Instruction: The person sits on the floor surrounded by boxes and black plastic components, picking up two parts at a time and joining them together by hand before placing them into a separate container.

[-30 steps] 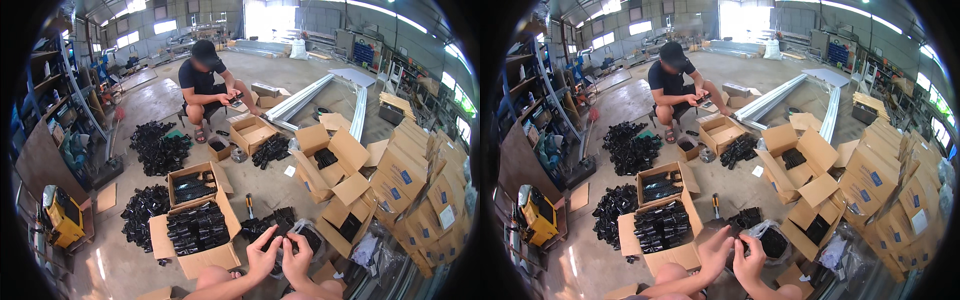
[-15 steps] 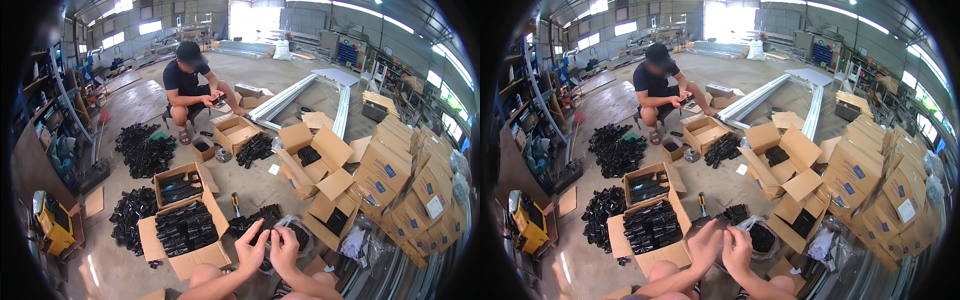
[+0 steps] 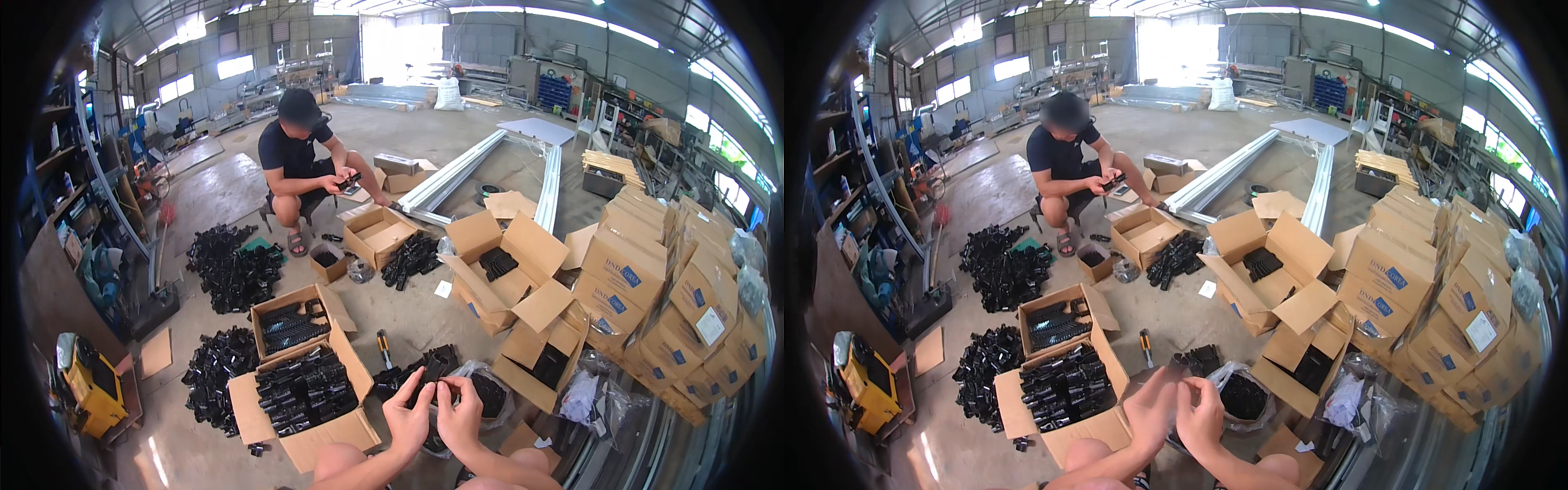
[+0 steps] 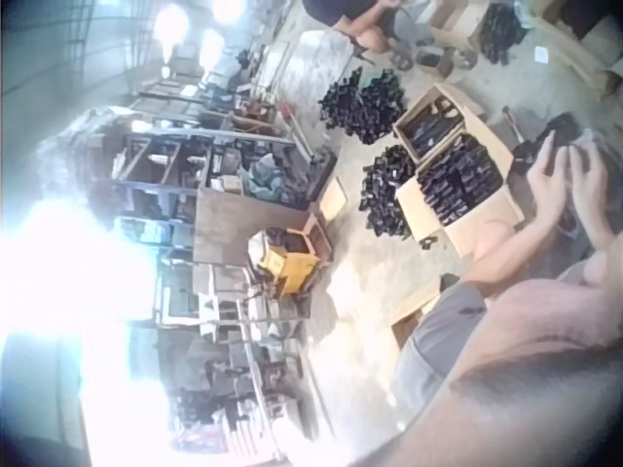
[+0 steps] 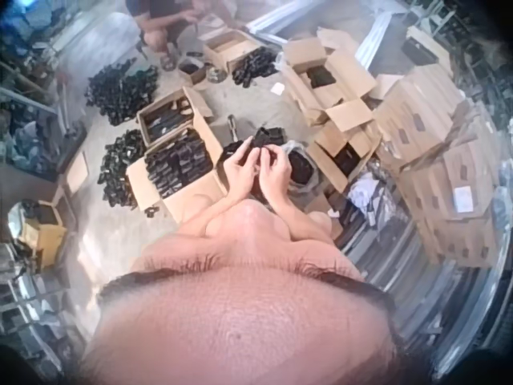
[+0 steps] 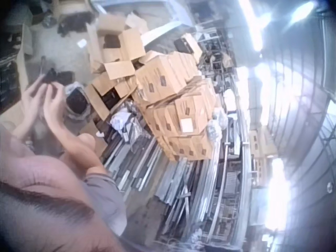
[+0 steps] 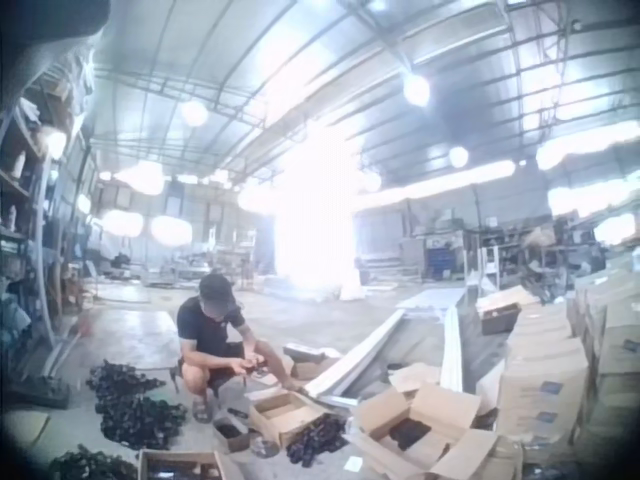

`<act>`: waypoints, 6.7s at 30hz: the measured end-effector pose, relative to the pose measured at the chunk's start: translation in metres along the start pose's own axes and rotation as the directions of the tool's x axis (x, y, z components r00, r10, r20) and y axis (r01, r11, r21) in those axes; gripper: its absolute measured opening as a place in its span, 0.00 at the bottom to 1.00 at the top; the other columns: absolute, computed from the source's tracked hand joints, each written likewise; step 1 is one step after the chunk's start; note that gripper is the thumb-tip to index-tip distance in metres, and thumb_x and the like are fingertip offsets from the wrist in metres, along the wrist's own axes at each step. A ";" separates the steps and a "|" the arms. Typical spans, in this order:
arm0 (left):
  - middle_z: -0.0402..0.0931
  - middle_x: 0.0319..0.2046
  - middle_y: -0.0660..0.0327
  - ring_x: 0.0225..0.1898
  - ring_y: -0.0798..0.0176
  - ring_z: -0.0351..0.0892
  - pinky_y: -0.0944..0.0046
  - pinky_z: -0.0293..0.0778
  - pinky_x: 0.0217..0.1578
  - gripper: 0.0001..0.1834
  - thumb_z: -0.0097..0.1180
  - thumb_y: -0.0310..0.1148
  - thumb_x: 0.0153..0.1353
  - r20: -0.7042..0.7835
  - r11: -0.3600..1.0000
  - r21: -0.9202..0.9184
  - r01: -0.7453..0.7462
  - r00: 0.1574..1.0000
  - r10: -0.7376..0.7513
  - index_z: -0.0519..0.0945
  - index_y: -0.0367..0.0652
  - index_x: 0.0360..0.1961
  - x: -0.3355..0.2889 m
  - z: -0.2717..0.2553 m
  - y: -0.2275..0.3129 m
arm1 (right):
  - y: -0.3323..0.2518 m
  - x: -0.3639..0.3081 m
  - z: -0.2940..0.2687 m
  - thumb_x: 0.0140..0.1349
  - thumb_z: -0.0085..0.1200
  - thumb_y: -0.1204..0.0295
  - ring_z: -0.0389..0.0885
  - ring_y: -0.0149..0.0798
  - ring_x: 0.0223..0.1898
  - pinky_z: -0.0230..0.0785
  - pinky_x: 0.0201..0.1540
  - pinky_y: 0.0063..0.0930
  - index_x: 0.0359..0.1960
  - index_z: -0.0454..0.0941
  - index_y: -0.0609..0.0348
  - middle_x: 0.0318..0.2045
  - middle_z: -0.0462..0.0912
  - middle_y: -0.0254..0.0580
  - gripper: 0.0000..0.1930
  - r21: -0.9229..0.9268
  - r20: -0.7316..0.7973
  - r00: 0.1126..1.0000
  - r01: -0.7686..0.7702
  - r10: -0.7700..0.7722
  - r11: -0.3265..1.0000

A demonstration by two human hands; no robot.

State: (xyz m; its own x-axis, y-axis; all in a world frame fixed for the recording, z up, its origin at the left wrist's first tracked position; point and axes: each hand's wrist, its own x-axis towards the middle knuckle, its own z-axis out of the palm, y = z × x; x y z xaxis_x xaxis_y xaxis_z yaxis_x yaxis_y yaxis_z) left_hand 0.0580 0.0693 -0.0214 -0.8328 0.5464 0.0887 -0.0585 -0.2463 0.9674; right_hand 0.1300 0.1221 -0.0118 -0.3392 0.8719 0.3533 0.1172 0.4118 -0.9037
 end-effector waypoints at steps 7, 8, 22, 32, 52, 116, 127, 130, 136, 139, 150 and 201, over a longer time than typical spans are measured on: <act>0.81 0.38 0.64 0.36 0.76 0.73 0.75 0.72 0.37 0.20 0.62 0.23 0.60 -0.041 0.986 -0.126 0.111 0.992 -0.117 0.80 0.33 0.54 0.001 0.005 0.007 | -0.001 0.004 0.001 0.62 0.57 0.73 0.82 0.50 0.39 0.73 0.43 0.39 0.39 0.76 0.67 0.36 0.83 0.52 0.09 -0.032 0.020 0.998 0.059 -0.058 0.998; 0.81 0.37 0.64 0.36 0.77 0.73 0.75 0.72 0.37 0.20 0.62 0.23 0.60 -0.045 0.992 -0.073 0.104 0.993 -0.108 0.80 0.34 0.54 -0.002 0.003 0.003 | 0.006 0.000 0.000 0.61 0.58 0.73 0.83 0.46 0.37 0.73 0.41 0.36 0.38 0.78 0.67 0.34 0.83 0.50 0.09 -0.040 0.014 0.999 0.048 -0.048 0.998; 0.81 0.40 0.63 0.36 0.77 0.74 0.75 0.72 0.38 0.20 0.61 0.21 0.62 -0.062 0.988 -0.095 0.119 0.990 -0.125 0.79 0.33 0.56 0.002 0.005 0.004 | 0.003 0.010 0.000 0.62 0.58 0.72 0.83 0.46 0.35 0.73 0.39 0.34 0.34 0.81 0.66 0.31 0.84 0.49 0.08 -0.023 0.013 0.998 0.066 -0.066 0.998; 0.80 0.48 0.57 0.44 0.74 0.76 0.73 0.74 0.46 0.20 0.61 0.21 0.61 -0.015 0.991 -0.078 0.107 0.994 -0.108 0.78 0.32 0.56 0.002 0.001 -0.003 | 0.007 0.011 -0.002 0.58 0.62 0.76 0.83 0.36 0.34 0.74 0.40 0.28 0.38 0.81 0.66 0.32 0.84 0.46 0.08 -0.022 -0.011 0.998 0.066 -0.067 0.998; 0.80 0.52 0.54 0.50 0.70 0.77 0.69 0.72 0.53 0.21 0.62 0.22 0.60 0.021 0.996 -0.030 0.079 0.997 -0.078 0.78 0.32 0.55 0.002 -0.003 -0.007 | 0.004 0.007 -0.003 0.63 0.58 0.75 0.83 0.36 0.36 0.74 0.40 0.27 0.39 0.81 0.68 0.34 0.84 0.47 0.08 0.050 0.020 1.000 -0.014 0.013 0.999; 0.80 0.48 0.56 0.46 0.69 0.77 0.71 0.73 0.48 0.20 0.57 0.21 0.64 0.025 0.990 0.137 -0.044 0.999 0.041 0.75 0.30 0.58 0.006 -0.004 -0.008 | 0.008 0.016 0.001 0.67 0.54 0.76 0.75 0.26 0.34 0.69 0.37 0.21 0.41 0.78 0.65 0.33 0.80 0.37 0.06 0.029 0.056 0.998 0.016 -0.018 0.999; 0.80 0.49 0.56 0.46 0.71 0.77 0.71 0.72 0.49 0.21 0.59 0.23 0.63 0.011 0.989 -0.107 0.098 0.995 -0.097 0.76 0.32 0.58 0.004 -0.002 -0.002 | 0.012 0.007 -0.001 0.65 0.57 0.75 0.82 0.34 0.39 0.75 0.42 0.26 0.45 0.74 0.68 0.40 0.82 0.46 0.11 0.169 0.156 0.976 -0.175 0.149 0.970; 0.80 0.50 0.55 0.47 0.70 0.77 0.71 0.72 0.50 0.21 0.60 0.22 0.63 0.008 0.993 -0.085 0.087 0.996 -0.086 0.76 0.32 0.57 0.005 -0.002 -0.004 | 0.009 0.010 0.010 0.64 0.57 0.76 0.82 0.34 0.37 0.75 0.41 0.26 0.43 0.75 0.68 0.37 0.82 0.45 0.10 0.229 0.070 0.989 -0.146 0.133 0.963; 0.79 0.50 0.54 0.48 0.69 0.77 0.70 0.72 0.51 0.21 0.60 0.22 0.63 0.025 0.991 -0.091 0.095 0.995 -0.093 0.76 0.32 0.58 0.005 -0.003 -0.007 | 0.015 0.009 0.003 0.64 0.57 0.75 0.83 0.34 0.37 0.75 0.42 0.27 0.44 0.74 0.68 0.37 0.83 0.46 0.11 0.230 0.094 0.994 -0.070 0.049 0.971; 0.79 0.50 0.54 0.48 0.70 0.77 0.70 0.72 0.50 0.21 0.59 0.22 0.63 0.035 0.992 -0.087 0.087 0.996 -0.084 0.76 0.32 0.58 0.004 -0.005 -0.010 | 0.006 0.011 0.002 0.63 0.57 0.76 0.83 0.33 0.37 0.75 0.41 0.27 0.43 0.75 0.68 0.35 0.83 0.45 0.10 0.150 0.159 0.969 -0.211 0.187 0.966; 0.81 0.47 0.59 0.44 0.72 0.79 0.72 0.74 0.46 0.20 0.56 0.25 0.66 0.033 0.962 -0.141 0.232 0.973 -0.230 0.75 0.36 0.59 0.008 -0.001 0.003 | 0.012 0.006 0.001 0.68 0.52 0.71 0.85 0.40 0.43 0.76 0.42 0.31 0.53 0.69 0.67 0.42 0.84 0.50 0.16 0.231 0.081 0.992 -0.114 0.097 0.966; 0.73 0.56 0.58 0.55 0.67 0.73 0.65 0.72 0.52 0.34 0.65 0.21 0.55 0.565 0.963 0.202 0.177 0.782 -0.263 0.68 0.33 0.64 0.014 -0.029 0.008 | 0.032 0.028 -0.049 0.66 0.58 0.70 0.80 0.25 0.42 0.73 0.45 0.21 0.55 0.71 0.66 0.42 0.82 0.37 0.19 0.428 0.487 0.794 -0.580 0.364 0.693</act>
State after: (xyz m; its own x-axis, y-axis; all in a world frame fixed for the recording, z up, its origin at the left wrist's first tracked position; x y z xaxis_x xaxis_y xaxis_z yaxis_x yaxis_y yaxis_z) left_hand 0.0297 0.0522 -0.0190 -0.3248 0.9444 -0.0509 -0.0927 0.0218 0.9955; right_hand 0.1701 0.1726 -0.0186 -0.6812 0.7131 -0.1658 -0.1214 -0.3334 -0.9350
